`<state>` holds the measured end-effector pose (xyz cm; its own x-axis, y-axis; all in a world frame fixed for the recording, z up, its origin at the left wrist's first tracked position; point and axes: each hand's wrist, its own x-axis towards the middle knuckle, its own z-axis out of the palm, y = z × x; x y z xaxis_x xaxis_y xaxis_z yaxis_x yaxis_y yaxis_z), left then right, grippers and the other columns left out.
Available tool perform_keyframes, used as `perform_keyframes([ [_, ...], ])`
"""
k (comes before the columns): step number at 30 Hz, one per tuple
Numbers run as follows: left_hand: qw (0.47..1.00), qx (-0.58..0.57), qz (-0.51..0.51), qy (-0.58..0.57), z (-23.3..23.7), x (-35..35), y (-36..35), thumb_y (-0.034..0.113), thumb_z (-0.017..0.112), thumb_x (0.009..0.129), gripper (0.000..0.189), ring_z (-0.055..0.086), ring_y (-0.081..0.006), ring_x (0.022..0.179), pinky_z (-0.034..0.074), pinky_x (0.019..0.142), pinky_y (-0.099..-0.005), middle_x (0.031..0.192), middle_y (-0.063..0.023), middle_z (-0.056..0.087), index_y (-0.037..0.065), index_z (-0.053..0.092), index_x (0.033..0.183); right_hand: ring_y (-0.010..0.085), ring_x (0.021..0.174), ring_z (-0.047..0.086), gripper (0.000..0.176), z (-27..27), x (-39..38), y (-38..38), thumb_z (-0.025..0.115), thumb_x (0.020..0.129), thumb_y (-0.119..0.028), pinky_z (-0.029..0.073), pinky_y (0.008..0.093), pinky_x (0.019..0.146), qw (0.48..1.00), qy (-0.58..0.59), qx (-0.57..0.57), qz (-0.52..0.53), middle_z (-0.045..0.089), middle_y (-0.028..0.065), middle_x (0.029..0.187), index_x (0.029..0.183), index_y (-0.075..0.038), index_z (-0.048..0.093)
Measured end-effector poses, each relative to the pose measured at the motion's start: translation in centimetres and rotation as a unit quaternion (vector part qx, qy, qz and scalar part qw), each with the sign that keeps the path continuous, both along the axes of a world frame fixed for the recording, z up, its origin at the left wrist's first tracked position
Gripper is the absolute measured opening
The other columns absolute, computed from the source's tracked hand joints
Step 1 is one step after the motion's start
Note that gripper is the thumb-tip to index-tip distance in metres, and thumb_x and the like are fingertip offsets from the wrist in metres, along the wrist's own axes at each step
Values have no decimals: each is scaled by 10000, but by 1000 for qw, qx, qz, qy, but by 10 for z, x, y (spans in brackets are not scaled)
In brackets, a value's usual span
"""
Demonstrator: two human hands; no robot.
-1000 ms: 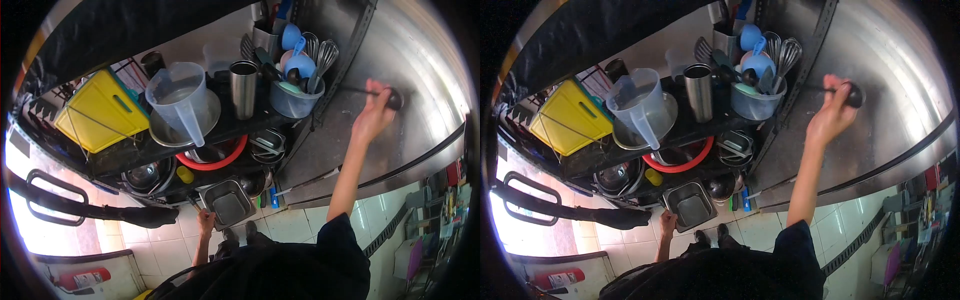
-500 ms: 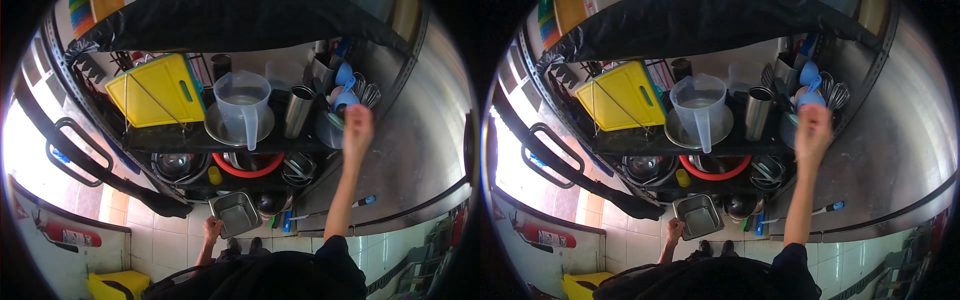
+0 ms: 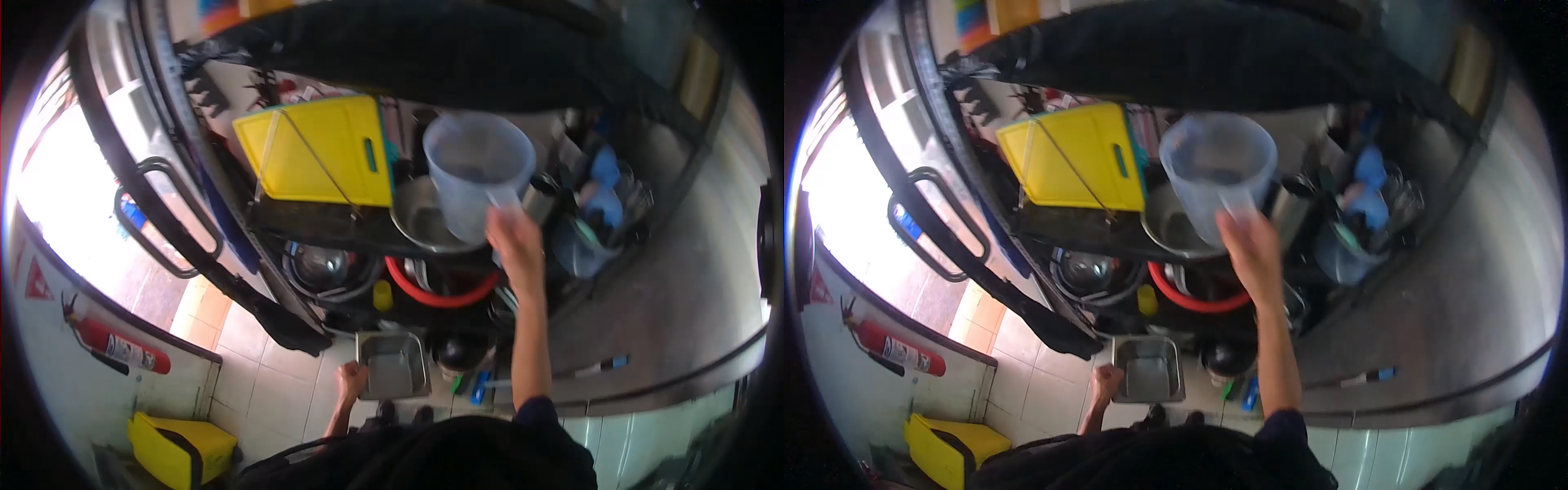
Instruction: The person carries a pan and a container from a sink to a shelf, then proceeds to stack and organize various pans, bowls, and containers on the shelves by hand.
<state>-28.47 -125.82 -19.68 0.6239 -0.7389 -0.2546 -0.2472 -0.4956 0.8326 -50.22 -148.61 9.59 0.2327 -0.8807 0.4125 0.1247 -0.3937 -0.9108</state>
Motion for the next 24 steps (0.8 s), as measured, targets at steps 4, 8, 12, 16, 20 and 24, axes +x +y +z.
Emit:
perform_keyframes([
  [4, 999, 38, 1, -17, -35, 25, 10, 350, 645, 626, 339, 539, -267, 517, 406, 497, -390, 567, -155, 561, 14, 601, 641, 7, 419, 306, 272, 66, -28, 56, 572, 813, -249, 242, 167, 375, 998, -5, 35, -54, 356, -62, 517, 631, -103, 432],
  [8, 996, 32, 68, -51, -14, 43, 29, 350, 634, 596, 346, 561, -273, 532, 424, 522, -388, 549, -153, 557, 6, 600, 621, 12, 384, 307, 306, 128, -61, 69, 555, 808, -329, 227, 166, 342, 997, -37, -62, -19, 366, -63, 504, 628, -114, 430],
  [12, 989, 8, 144, -44, 25, 67, 47, 307, 622, 551, 326, 555, -260, 513, 427, 520, -370, 527, -151, 544, -13, 588, 605, -1, 408, 305, 246, 208, -31, 79, 543, 822, -332, 225, 129, 390, 933, -200, -208, -214, 396, -74, 532, 776, -91, 537],
  [16, 992, -42, 118, -3, -77, 140, 33, 249, 649, 596, 260, 566, -273, 562, 457, 555, -348, 585, -135, 566, 14, 597, 696, -14, 438, 235, 224, 311, 21, 87, 534, 838, -296, 167, 159, 404, 911, -32, -383, -147, 320, -91, 555, 859, -75, 568],
  [20, 998, -49, 33, -29, -70, 196, 11, 119, 635, 704, 151, 560, -208, 588, 461, 515, -317, 677, -115, 586, 29, 594, 818, -12, 427, 238, 270, 412, 92, 66, 602, 789, -334, 162, 172, 398, 847, -72, -494, -181, 295, -103, 515, 670, -100, 536],
  [24, 948, -176, 80, 252, -95, 243, -17, 165, 618, 733, 150, 486, -214, 525, 413, 492, -339, 608, -81, 531, 30, 553, 721, 89, 379, 367, 408, 477, 164, 40, 599, 774, -386, 268, 244, 353, 784, -149, -574, -185, 400, -24, 454, 538, -94, 440],
])
